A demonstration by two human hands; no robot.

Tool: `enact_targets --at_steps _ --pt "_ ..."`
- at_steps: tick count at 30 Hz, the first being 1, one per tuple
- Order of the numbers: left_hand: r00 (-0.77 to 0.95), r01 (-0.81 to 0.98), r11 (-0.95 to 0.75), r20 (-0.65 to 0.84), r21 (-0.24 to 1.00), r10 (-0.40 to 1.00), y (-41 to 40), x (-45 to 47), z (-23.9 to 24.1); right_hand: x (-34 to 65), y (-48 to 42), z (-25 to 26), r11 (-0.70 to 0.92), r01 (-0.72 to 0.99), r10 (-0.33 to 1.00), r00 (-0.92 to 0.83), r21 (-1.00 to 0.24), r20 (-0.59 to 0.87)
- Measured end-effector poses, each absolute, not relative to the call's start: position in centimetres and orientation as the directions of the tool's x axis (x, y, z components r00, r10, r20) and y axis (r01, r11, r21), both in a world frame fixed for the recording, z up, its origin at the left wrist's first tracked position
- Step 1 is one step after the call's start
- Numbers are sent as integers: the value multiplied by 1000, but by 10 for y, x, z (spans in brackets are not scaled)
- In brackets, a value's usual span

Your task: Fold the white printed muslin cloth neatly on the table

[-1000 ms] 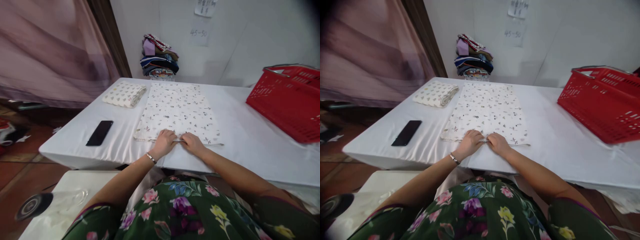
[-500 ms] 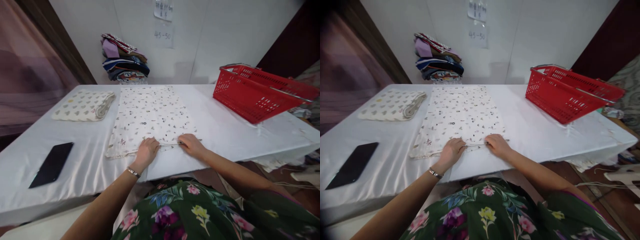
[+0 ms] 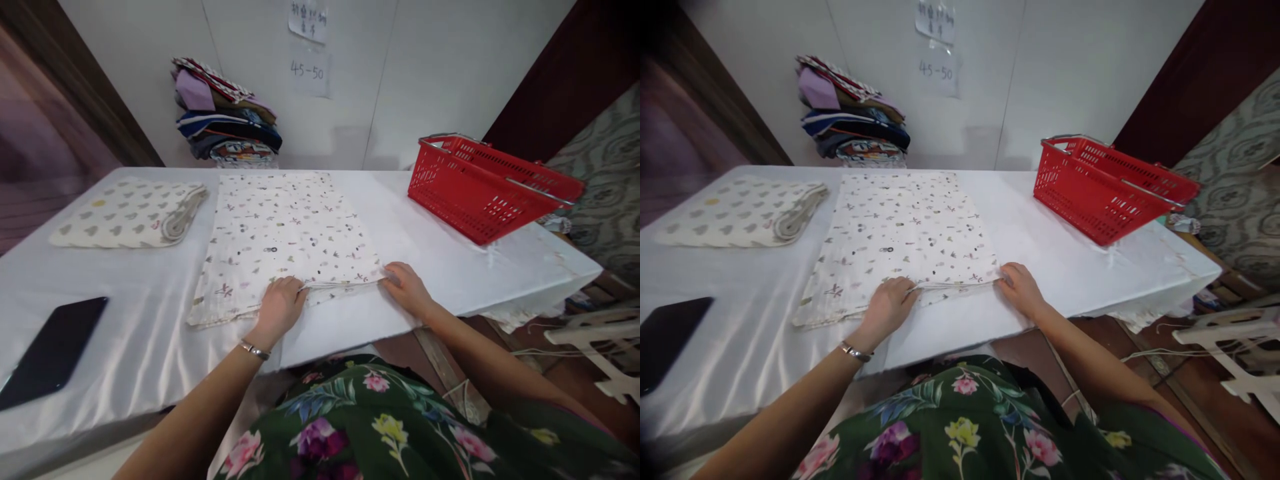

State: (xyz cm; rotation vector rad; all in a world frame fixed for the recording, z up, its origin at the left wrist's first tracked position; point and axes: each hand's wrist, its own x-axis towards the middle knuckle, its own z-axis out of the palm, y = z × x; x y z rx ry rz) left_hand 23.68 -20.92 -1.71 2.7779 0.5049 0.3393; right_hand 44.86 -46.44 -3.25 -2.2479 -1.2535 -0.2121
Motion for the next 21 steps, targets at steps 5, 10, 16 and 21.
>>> enact_targets --at_steps 5,10,16,21 --pt "907 328 -887 153 324 392 -209 240 -14 449 -455 -32 -431 769 699 615 -473 364" --pt "906 343 -883 136 322 402 -208 243 -13 456 -451 -37 -462 709 665 674 -533 320" --pt "902 360 -878 121 316 414 -207 245 -13 454 -452 -36 -499 675 637 711 -544 297" --pt "900 362 -877 127 315 417 -206 245 -14 448 -457 -36 -380 821 707 555 -426 438"
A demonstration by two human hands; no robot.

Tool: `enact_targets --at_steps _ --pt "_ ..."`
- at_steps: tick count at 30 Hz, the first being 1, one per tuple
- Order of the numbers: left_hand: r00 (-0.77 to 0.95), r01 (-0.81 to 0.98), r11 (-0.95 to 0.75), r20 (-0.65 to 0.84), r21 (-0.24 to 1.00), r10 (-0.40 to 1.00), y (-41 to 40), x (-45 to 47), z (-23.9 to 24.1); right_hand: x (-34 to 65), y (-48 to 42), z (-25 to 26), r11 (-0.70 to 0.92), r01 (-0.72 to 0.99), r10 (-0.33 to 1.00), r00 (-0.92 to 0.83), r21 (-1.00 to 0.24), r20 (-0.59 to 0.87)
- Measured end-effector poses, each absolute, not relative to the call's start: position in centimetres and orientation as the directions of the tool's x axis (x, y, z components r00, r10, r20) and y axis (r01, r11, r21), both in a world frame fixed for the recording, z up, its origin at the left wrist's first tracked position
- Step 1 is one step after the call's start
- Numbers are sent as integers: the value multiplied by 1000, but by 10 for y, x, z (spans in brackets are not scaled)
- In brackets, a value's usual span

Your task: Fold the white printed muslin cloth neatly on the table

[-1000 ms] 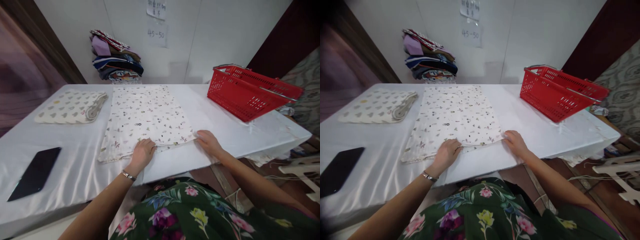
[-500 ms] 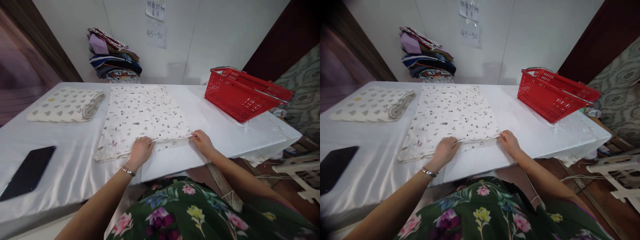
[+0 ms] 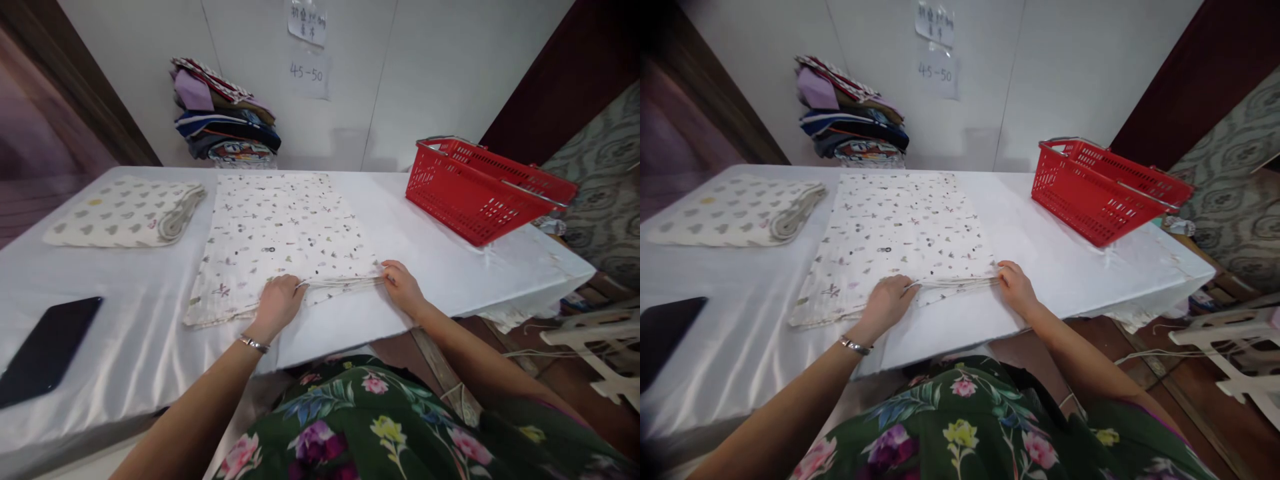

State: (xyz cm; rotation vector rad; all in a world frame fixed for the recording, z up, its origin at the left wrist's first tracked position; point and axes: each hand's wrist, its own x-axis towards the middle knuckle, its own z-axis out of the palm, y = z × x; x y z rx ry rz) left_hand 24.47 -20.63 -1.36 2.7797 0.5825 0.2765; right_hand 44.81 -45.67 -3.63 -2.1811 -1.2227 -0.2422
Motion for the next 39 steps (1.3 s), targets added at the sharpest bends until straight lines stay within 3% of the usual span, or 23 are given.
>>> enact_targets --at_steps 6,11,23,39 --pt "902 359 -876 119 323 414 -207 244 -13 442 -463 -37 -472 862 718 497 -185 487" --pt "900 352 -875 137 332 414 -207 243 -14 435 -462 -34 -543 835 720 517 -87 463" --pt "900 313 -891 195 329 389 -208 241 -18 430 -457 -34 -607 766 635 628 -212 450" --pt "889 319 -892 224 320 398 -209 240 -22 431 -443 -40 -651 713 560 683 -262 469"
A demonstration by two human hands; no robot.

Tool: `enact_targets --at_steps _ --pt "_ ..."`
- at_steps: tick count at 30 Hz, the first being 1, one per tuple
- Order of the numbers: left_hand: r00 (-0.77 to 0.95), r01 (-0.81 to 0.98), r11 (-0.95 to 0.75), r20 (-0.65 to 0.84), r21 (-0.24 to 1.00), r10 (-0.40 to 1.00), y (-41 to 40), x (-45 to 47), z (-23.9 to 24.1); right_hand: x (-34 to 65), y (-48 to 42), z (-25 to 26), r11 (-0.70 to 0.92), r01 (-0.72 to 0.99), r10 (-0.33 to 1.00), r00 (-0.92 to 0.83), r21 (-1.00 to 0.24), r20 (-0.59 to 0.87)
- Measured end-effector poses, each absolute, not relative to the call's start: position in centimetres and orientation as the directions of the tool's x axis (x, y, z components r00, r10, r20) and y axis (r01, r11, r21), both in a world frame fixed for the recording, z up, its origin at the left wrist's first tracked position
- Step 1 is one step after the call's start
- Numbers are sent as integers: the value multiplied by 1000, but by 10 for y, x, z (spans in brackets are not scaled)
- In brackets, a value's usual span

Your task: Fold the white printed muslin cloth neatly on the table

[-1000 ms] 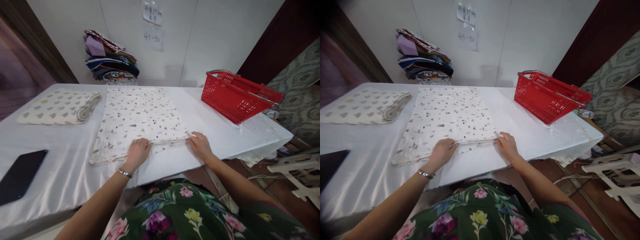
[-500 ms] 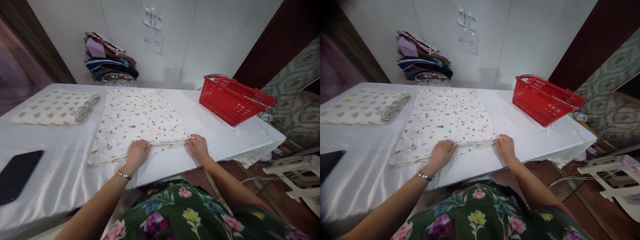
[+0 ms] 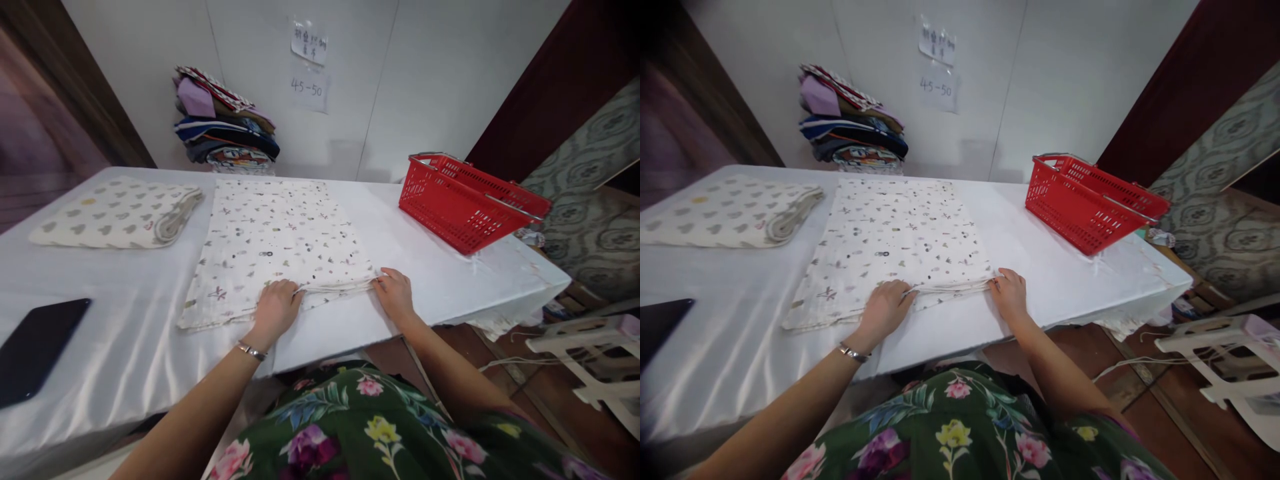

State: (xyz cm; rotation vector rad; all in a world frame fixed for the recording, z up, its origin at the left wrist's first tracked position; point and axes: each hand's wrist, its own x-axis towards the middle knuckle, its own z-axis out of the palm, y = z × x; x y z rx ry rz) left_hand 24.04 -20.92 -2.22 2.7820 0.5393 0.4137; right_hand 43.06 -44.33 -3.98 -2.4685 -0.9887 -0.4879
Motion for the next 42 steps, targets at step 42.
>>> enact_targets --at_steps 42 --pt "880 347 -889 222 300 419 -212 240 -22 429 -449 -34 -231 942 805 327 -246 496"
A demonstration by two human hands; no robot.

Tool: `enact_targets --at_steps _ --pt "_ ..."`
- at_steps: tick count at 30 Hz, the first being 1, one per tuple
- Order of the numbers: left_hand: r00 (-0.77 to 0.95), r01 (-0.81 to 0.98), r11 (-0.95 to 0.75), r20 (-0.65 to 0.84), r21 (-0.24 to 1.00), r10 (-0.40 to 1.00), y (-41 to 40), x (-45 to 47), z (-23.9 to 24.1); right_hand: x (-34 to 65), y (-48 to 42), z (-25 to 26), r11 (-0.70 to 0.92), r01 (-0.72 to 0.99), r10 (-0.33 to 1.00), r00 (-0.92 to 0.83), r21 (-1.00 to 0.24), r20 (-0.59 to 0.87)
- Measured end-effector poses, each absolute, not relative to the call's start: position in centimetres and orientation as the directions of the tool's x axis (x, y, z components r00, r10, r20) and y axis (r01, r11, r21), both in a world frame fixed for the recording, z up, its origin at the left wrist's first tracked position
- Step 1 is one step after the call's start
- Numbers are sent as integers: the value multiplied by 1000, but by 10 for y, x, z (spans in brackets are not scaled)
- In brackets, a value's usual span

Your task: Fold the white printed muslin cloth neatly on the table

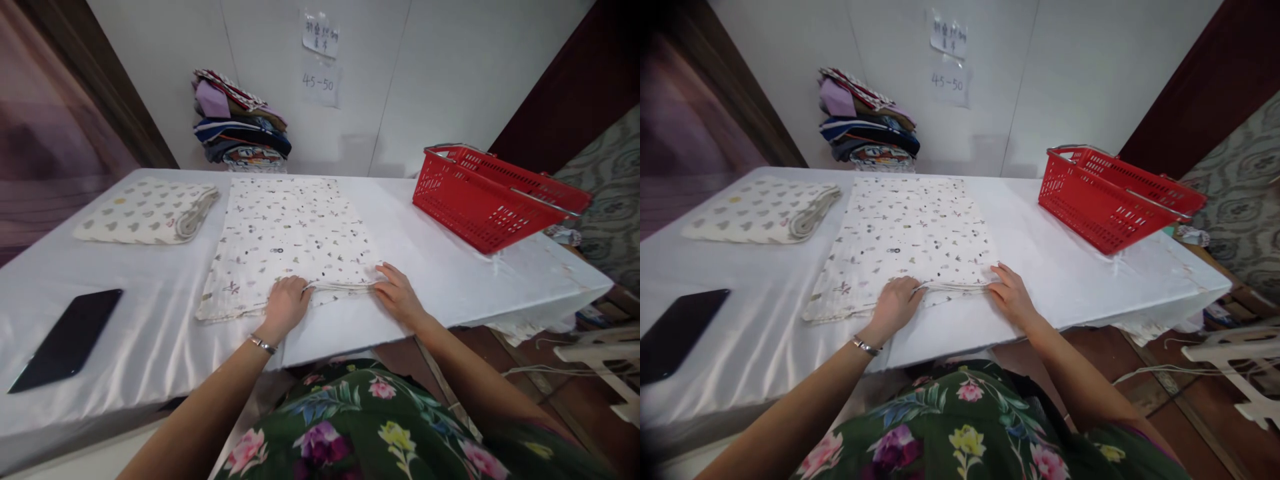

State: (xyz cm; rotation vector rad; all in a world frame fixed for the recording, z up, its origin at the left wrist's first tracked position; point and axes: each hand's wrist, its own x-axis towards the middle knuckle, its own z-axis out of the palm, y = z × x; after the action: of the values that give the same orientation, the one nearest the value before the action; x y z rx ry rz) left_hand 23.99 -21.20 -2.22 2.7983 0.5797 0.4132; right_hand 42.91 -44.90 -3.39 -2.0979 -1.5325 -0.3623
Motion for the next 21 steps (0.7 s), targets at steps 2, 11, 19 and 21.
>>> enact_targets --at_steps 2,11,19,21 --pt "880 351 -888 220 295 421 -213 240 -22 429 -444 -32 -225 945 823 314 -237 474" --pt "874 353 -885 231 303 428 -213 239 -23 436 -434 -30 -177 974 887 219 -138 407" --pt "876 347 -884 229 312 425 -212 240 -24 444 -432 -27 -164 982 931 184 -90 316" --pt "876 344 -884 230 317 424 -212 240 -24 446 -429 -27 -141 986 935 162 -89 316"
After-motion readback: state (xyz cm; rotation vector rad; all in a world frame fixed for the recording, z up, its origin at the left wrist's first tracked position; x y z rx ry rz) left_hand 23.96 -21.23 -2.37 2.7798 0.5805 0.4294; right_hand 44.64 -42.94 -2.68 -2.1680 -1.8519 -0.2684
